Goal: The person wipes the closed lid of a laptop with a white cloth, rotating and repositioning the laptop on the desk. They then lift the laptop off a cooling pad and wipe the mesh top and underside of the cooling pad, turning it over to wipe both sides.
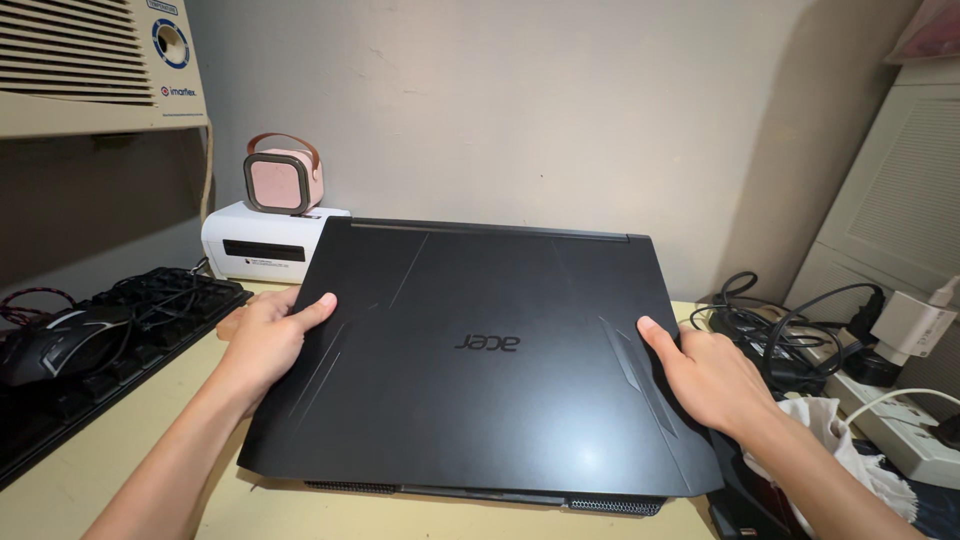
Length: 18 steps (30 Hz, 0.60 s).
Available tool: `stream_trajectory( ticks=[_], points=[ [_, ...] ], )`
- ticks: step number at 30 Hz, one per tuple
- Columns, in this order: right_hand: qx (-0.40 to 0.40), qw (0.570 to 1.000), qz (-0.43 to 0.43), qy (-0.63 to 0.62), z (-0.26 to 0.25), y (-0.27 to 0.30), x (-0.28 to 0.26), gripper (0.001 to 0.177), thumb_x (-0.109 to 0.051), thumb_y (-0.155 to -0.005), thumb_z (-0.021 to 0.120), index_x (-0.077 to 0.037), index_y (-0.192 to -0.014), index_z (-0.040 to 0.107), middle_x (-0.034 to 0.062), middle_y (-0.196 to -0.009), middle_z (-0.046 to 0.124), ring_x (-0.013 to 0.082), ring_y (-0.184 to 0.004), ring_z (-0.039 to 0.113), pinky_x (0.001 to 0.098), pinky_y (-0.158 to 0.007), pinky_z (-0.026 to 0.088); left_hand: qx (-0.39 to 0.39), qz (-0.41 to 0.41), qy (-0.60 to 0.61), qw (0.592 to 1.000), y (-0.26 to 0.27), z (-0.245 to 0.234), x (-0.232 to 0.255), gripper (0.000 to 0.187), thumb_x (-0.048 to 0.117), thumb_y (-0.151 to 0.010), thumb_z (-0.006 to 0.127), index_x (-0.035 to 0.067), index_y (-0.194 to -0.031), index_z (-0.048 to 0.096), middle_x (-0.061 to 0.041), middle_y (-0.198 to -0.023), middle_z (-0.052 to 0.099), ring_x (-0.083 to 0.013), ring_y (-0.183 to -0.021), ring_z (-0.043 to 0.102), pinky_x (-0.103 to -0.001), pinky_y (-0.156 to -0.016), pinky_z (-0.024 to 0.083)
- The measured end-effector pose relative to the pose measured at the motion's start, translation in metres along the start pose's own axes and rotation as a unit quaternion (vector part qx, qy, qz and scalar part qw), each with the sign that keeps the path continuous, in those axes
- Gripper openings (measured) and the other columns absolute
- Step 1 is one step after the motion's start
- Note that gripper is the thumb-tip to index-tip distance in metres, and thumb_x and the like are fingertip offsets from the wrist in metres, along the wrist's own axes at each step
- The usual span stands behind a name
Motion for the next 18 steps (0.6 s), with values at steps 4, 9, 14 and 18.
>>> stream_trajectory(
  ticks=[4,9,14,18],
  points=[
    [-0.007,0.999,-0.001,0.034,0.0,0.001,0.0,0.083,-0.067,-0.098,0.036,0.005,-0.1,0.076,0.0281,-0.101,0.076,0.043,-0.103,0.071,0.0485,-0.095,0.053,-0.003,0.018,0.01,1.0,-0.002,0.0,-0.003,0.036,0.024,-0.096,0.063,-0.001,-0.12,0.073,-0.012,-0.096,0.077,-0.0178,-0.075,0.071,-0.033,-0.064,0.059],
    [-0.01,0.998,-0.004,0.055,0.0,0.005,-0.002,0.081,-0.066,-0.098,0.035,0.003,-0.099,0.077,0.0261,-0.102,0.076,0.0424,-0.104,0.072,0.0492,-0.095,0.054,-0.009,0.035,0.0,0.999,-0.004,0.002,-0.002,0.035,0.024,-0.096,0.063,0.0,-0.119,0.073,-0.01,-0.097,0.077,-0.0155,-0.076,0.072,-0.031,-0.065,0.059],
    [-0.011,0.999,0.002,0.053,0.006,0.0,0.006,0.081,-0.067,-0.097,0.036,0.003,-0.102,0.076,0.0272,-0.104,0.075,0.0431,-0.105,0.07,0.0497,-0.095,0.052,-0.019,-0.002,0.011,1.0,0.001,0.004,0.001,0.036,0.025,-0.096,0.061,0.0,-0.121,0.073,-0.014,-0.095,0.077,-0.0208,-0.073,0.071,-0.036,-0.064,0.058],
    [-0.034,0.999,0.001,0.03,0.013,-0.019,0.023,0.087,-0.072,-0.095,0.033,0.002,-0.102,0.077,0.0296,-0.103,0.075,0.0427,-0.105,0.072,0.0481,-0.098,0.052,0.001,-0.036,0.007,0.999,0.001,0.002,0.0,0.038,0.026,-0.094,0.064,0.003,-0.124,0.072,-0.013,-0.1,0.078,-0.0195,-0.077,0.073,-0.034,-0.068,0.059]
  ],
)
Point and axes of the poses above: each hand's wrist, its own y-axis away from the middle knuckle, its own z-axis out of the palm, x = y × z, the point moved 4 cm from there along -y, towards the middle knuckle
